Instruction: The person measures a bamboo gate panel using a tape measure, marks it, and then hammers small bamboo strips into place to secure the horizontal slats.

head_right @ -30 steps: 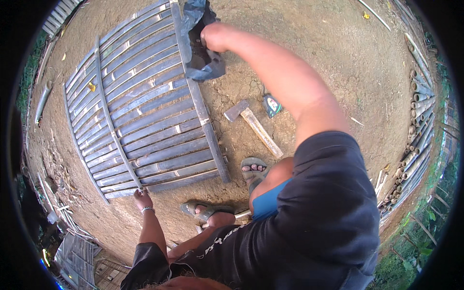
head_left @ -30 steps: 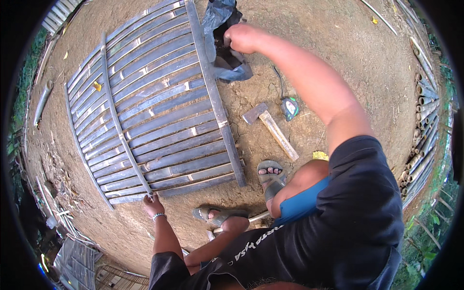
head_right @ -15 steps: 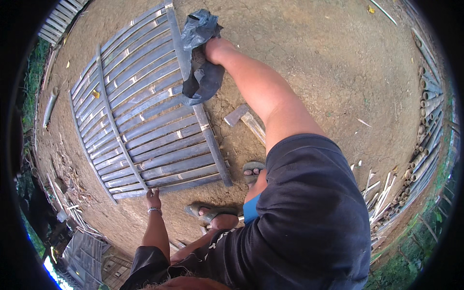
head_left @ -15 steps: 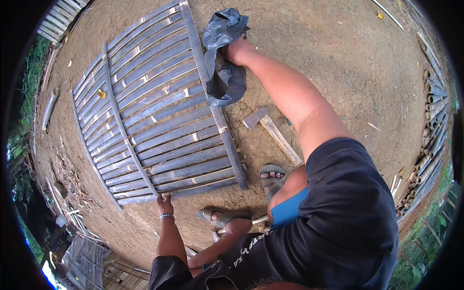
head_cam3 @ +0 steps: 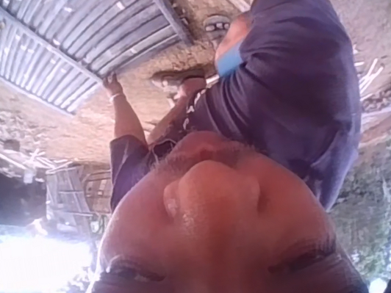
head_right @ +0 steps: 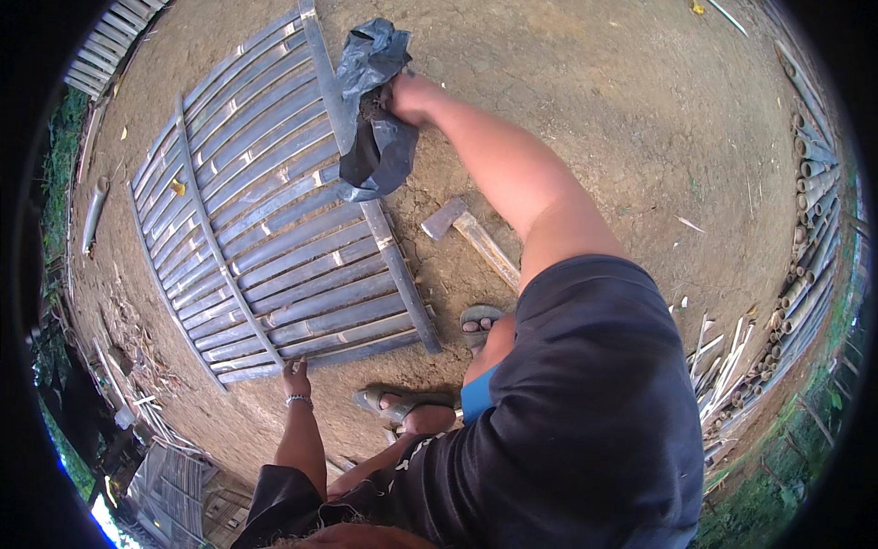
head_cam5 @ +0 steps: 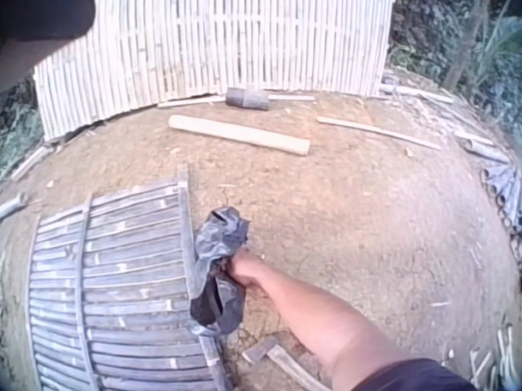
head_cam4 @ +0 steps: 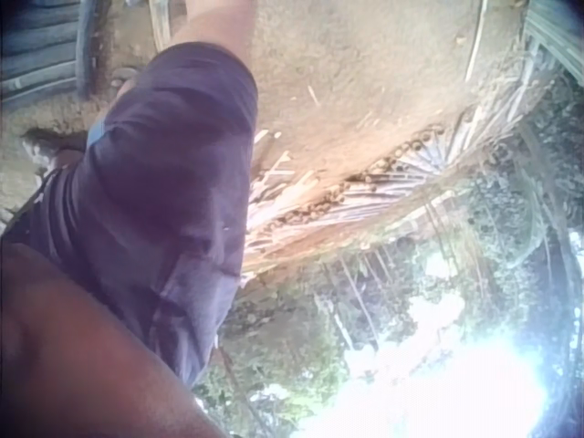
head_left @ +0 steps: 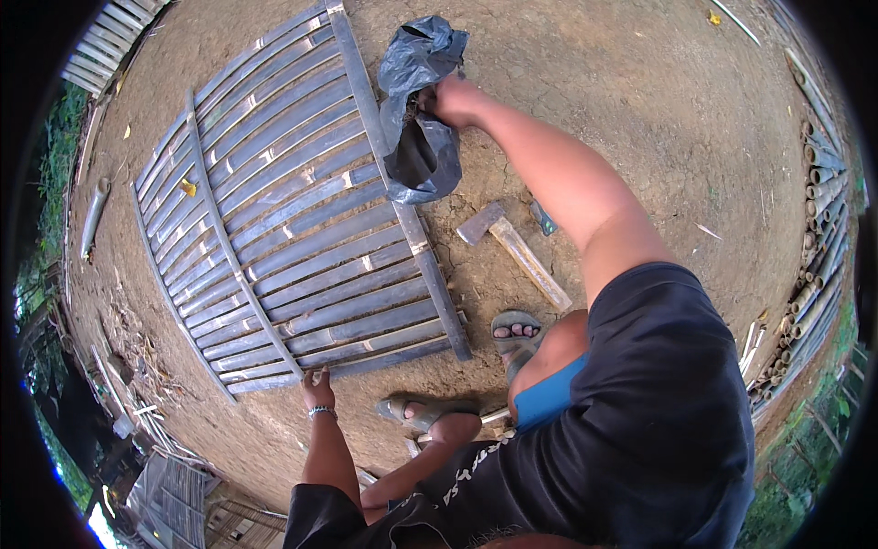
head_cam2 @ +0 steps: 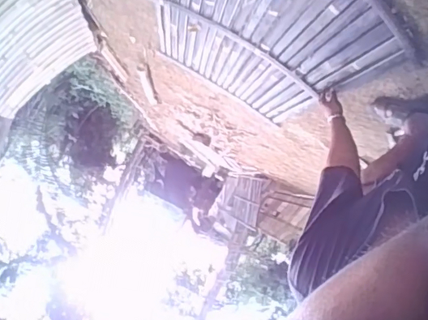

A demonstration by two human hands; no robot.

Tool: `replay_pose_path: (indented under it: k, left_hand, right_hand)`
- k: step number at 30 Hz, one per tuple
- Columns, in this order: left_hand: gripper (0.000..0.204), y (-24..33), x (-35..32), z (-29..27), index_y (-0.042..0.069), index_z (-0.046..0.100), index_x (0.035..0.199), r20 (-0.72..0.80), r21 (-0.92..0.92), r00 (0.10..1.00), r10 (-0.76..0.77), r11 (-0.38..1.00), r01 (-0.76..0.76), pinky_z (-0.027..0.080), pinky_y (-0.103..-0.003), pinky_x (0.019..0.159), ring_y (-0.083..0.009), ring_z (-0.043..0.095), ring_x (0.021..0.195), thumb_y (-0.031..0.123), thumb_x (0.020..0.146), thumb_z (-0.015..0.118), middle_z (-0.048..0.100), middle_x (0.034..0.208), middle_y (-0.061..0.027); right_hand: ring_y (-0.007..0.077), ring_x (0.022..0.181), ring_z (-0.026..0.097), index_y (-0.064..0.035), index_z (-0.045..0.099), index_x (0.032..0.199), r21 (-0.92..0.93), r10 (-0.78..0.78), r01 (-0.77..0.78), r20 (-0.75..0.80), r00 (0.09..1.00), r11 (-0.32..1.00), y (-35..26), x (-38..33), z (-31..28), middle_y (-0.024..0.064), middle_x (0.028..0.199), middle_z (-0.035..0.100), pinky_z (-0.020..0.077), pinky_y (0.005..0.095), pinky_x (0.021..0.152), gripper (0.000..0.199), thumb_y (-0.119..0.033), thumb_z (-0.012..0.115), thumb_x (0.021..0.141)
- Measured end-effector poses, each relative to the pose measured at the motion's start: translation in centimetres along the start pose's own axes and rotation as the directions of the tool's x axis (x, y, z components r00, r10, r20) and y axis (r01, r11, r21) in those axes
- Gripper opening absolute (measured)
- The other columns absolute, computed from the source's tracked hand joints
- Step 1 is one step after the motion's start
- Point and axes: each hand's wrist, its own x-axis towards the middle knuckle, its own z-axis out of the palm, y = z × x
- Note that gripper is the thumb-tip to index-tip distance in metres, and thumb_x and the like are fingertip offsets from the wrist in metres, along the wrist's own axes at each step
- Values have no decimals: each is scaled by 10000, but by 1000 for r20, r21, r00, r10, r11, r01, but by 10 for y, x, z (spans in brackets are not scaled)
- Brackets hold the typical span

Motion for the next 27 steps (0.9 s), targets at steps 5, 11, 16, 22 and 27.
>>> replay_pose_path:
  k: [5,11,16,22,27]
  left_hand:
    - [746,-3,-1,0,40,582,1385,-2,3,1000,0,1000,0,398,-448,1126,-381,473,1376,523,841,746,505,1473,-240]
    - [712,-1,6,1,51,599,1364,33,-2,999,-19,1000,19,388,-450,1133,-399,464,1378,512,842,746,489,1475,-263]
    - [697,-2,14,4,43,623,1328,50,-24,999,7,1000,-6,372,-449,1144,-402,454,1381,525,839,746,491,1465,-274]
    - [667,11,3,1,-6,631,1284,-68,-34,995,-79,996,77,372,-451,1141,-403,463,1360,485,851,757,508,1431,-273]
    - [358,145,-80,-14,-20,635,1223,-427,-249,823,376,826,-506,475,-397,1028,-321,570,1238,122,911,739,593,1321,-198]
  right_hand:
    - [312,962,701,-145,759,1019,58,-93,93,-19,996,994,-1,-11,-12,139,1048,740,547,416,857,252,-325,651,880]
    - [247,866,714,-168,776,986,385,-102,94,0,995,918,-7,-11,-13,59,899,765,539,374,795,206,-299,707,843]
    - [213,887,717,-140,760,1063,447,-67,96,-80,995,889,-14,-4,-5,56,960,766,537,344,795,291,-268,781,802]
    - [149,965,697,-48,697,1183,650,-152,169,-83,985,741,-2,-29,-16,87,1063,740,538,294,861,305,-137,722,893]
    - [130,880,667,-72,728,1100,615,-165,308,-279,946,726,-56,-145,-65,33,937,728,537,320,812,224,-214,699,929]
